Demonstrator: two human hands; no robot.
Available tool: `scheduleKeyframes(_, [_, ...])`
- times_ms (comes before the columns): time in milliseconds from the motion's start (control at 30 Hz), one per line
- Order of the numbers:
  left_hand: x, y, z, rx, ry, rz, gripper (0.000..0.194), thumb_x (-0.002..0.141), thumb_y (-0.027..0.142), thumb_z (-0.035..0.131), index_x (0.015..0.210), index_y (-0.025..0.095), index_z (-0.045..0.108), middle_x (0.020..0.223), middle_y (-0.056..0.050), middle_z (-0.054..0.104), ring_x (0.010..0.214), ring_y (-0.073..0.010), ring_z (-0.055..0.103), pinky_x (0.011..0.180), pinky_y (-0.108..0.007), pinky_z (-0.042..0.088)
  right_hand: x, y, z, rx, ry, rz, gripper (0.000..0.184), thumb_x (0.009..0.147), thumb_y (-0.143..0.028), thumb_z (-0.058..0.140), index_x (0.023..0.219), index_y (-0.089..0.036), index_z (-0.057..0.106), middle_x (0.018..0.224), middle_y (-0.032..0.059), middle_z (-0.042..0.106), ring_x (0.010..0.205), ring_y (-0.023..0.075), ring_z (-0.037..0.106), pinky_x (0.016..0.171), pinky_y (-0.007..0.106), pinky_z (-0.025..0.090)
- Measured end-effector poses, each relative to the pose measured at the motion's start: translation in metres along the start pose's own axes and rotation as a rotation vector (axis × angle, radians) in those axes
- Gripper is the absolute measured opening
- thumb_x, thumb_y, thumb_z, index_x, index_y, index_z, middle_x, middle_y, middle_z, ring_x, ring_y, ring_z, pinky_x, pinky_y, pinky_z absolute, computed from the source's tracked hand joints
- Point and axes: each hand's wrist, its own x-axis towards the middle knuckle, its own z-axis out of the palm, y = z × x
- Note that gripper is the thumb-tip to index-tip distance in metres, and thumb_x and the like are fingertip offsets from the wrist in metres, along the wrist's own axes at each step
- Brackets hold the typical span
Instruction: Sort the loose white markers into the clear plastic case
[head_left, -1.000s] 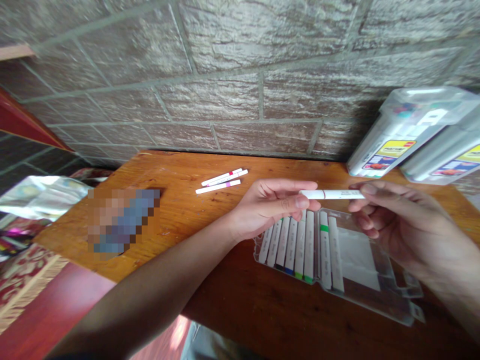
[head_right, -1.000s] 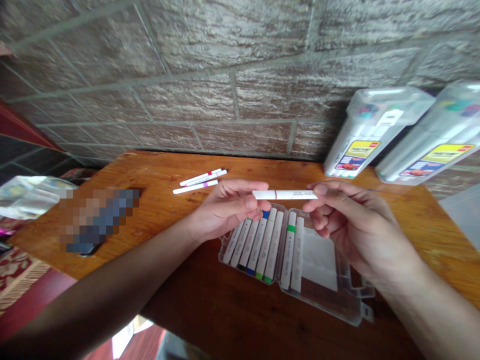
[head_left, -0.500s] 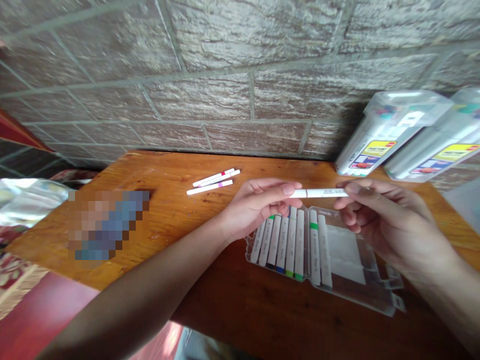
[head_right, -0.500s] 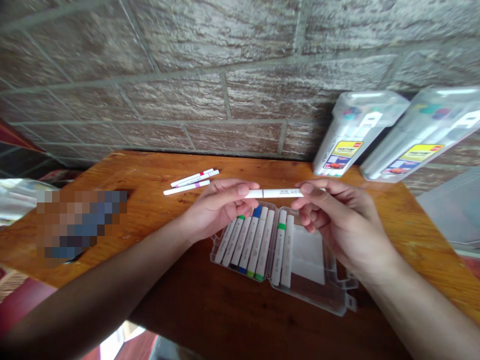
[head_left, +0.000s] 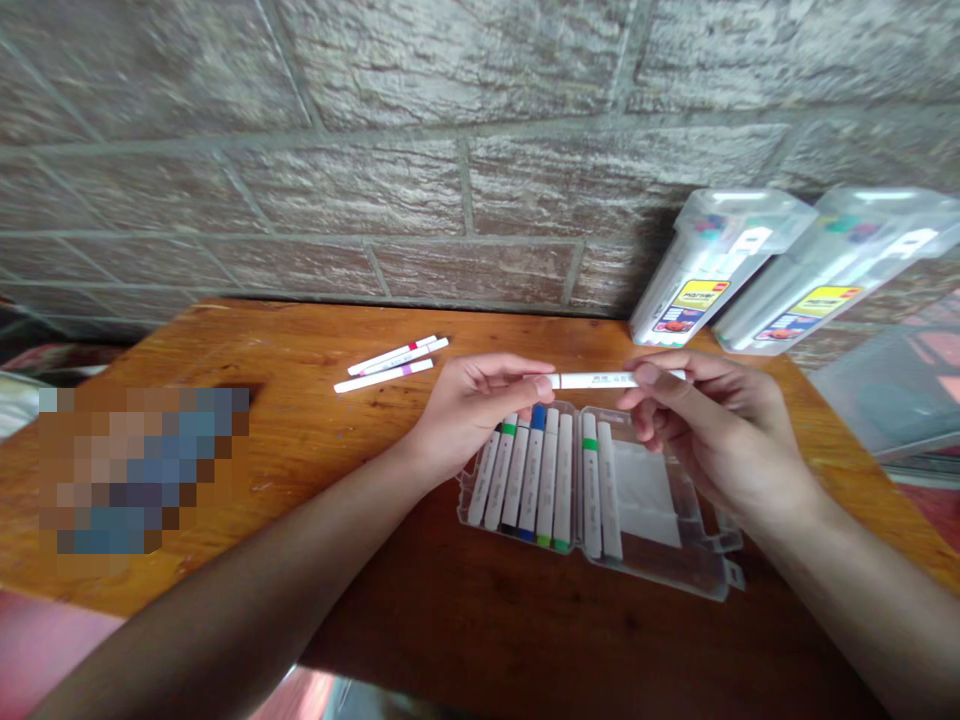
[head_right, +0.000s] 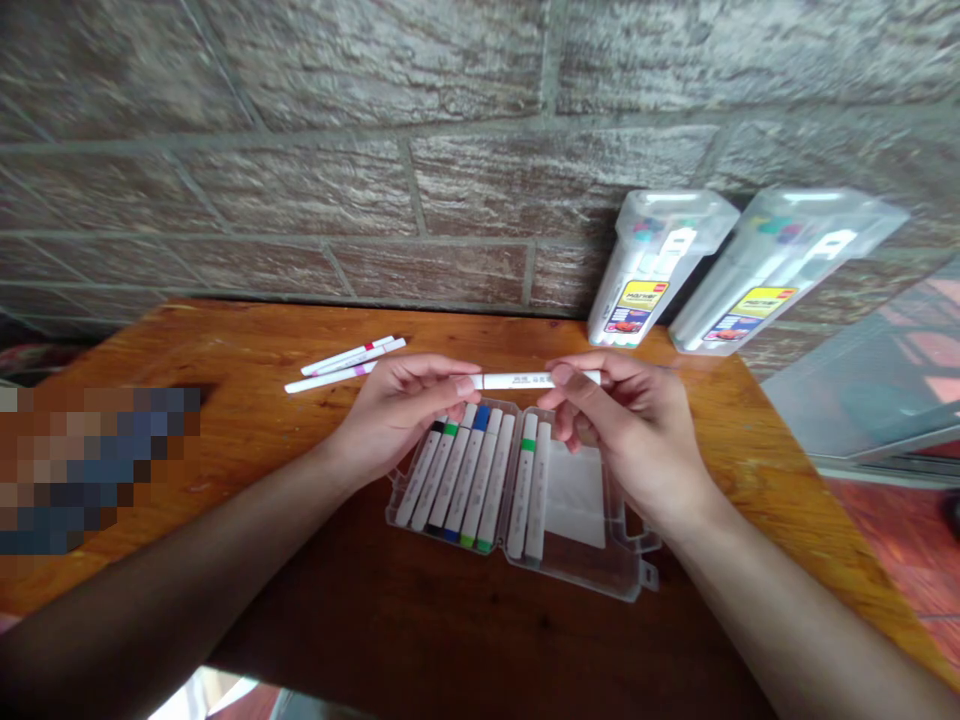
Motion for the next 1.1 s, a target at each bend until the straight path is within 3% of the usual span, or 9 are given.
scheduleKeyframes(333, [-0.0006, 0.002, 0.0015, 0.035, -0.021, -0.026, 0.019, 0.081, 0.03, 0.089, 0.09, 0.016, 0.081, 0.078, -0.001, 0.077, 0.061, -0.0078, 0.065, 0.059, -0.019, 0.05, -0.0004, 0.0009, 0.0016, -0.013, -0.037, -0.035, 0.015, 0.084, -0.034, 0.091, 0.088, -0.022, 0.083, 0.072, 0.0021, 0.079, 0.047, 0.0095, 0.064, 0.041, 0.018, 0.051])
scheduleKeyframes(633, [-0.0008, 0.0047, 0.0038, 0.041, -0.019, -0.016, 0.028, 0.071, 0.028, 0.097, 0.093, 0.015, 0.085, 0.072, -0.001, 0.076, 0.06, -0.0078, 0.064, 0.057, -0.018, 0.054, -0.0004, 0.0035, -0.0021, -0.033, -0.054, -0.05, 0.012, 0.086, -0.033, 0.089, 0.09, -0.023, 0.083, 0.074, 0.0023, 0.08, 0.047, 0.0094, 0.063, 0.042, 0.019, 0.051])
scheduleKeyframes(933, [-0.0008, 0.0016, 0.0029, -0.014, -0.02, -0.029, 0.019, 0.077, 0.029, 0.092, 0.091, 0.018, 0.084, 0.076, -0.001, 0.077, 0.062, -0.0076, 0.067, 0.06, -0.018, 0.054, -0.0009, 0.0043, -0.0009, -0.045, -0.065, -0.053, 0.012, 0.088, -0.033, 0.087, 0.09, -0.022, 0.083, 0.075, 0.0029, 0.08, 0.047, 0.0098, 0.063, 0.042, 0.019, 0.05])
scheduleKeyframes(1100, [-0.0011, 0.0037, 0.0045, 0.0, -0.017, -0.016, 0.022, 0.073, 0.029, 0.095, 0.087, 0.016, 0.083, 0.073, -0.001, 0.076, 0.061, -0.0083, 0.066, 0.057, -0.018, 0.053, -0.0015, 0.0031, 0.0005, -0.062, -0.066, -0.052, 0.014, 0.087, -0.034, 0.088, 0.089, -0.021, 0.082, 0.075, 0.003, 0.079, 0.048, 0.0097, 0.063, 0.042, 0.02, 0.05])
